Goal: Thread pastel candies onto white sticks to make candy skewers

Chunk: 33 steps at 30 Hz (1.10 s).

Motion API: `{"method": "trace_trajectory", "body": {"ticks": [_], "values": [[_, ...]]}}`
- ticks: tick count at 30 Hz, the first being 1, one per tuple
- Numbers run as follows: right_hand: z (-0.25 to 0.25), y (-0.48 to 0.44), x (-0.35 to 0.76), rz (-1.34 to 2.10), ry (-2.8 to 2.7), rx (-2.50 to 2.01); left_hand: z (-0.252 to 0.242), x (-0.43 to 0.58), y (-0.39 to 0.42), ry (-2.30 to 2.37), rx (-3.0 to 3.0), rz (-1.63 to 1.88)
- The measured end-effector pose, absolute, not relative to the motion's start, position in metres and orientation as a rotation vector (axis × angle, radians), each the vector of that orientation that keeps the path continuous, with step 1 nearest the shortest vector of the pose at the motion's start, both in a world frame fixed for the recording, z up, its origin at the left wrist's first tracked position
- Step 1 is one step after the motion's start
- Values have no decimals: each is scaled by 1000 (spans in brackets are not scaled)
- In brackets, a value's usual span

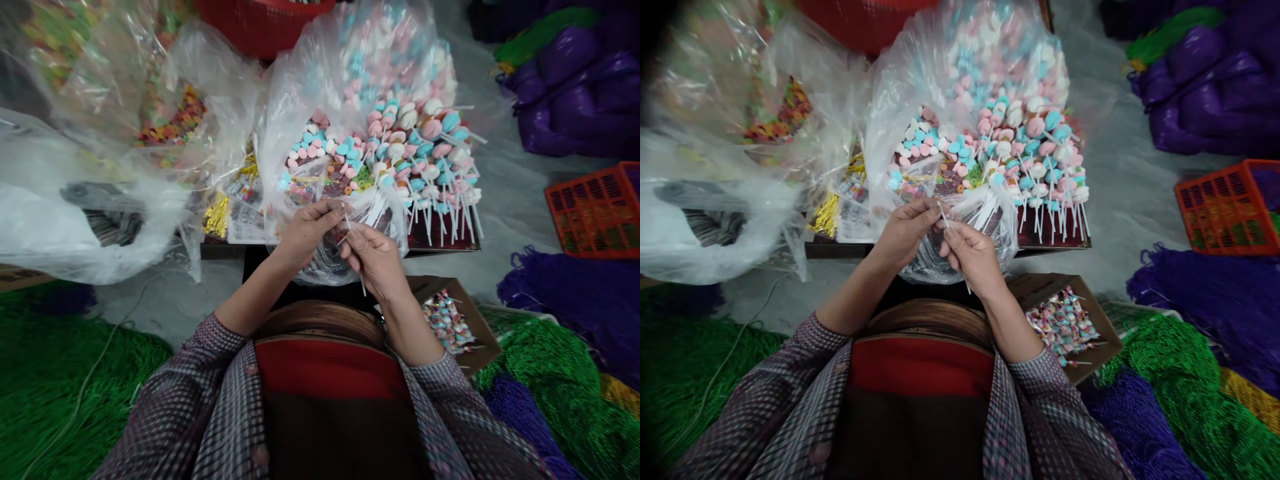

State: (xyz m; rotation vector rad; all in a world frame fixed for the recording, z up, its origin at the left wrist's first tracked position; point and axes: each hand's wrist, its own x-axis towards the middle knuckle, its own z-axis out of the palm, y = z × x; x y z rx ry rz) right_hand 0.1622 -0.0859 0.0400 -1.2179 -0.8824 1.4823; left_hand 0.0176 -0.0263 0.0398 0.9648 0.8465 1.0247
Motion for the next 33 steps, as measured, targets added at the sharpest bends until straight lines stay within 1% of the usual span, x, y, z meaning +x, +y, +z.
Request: {"method": "trace_trajectory", "body": {"ticks": [3,6,10,13,15,18,24,30,33], "values": [[37,-89,168,1558,-920,-1224,37,15,-20,848,989,951],[28,-86,175,1458,-917,-1296,37,12,-1,930,1212,836],[14,-75,179,1289,-888,-1351,33,9,55,1308,1734,945],[6,-70,179,1261,-857,-1342,21,5,107,1601,1956,785],[2,-70,179,1262,-861,-1339,10,2,135,1682,2024,722],[0,-71,180,1275,-876,-1335,-5,0,160,1682,2086,715],[-1,-70,179,1281,-892,-1349,-20,-1,171,1689,2150,689],[-3,-71,180,1294,-899,-1331,-7,-8,151,1701,2191,499],[-3,-69,180,1321,-905,-1345,0,-16,136,1676,2263,467]]}}
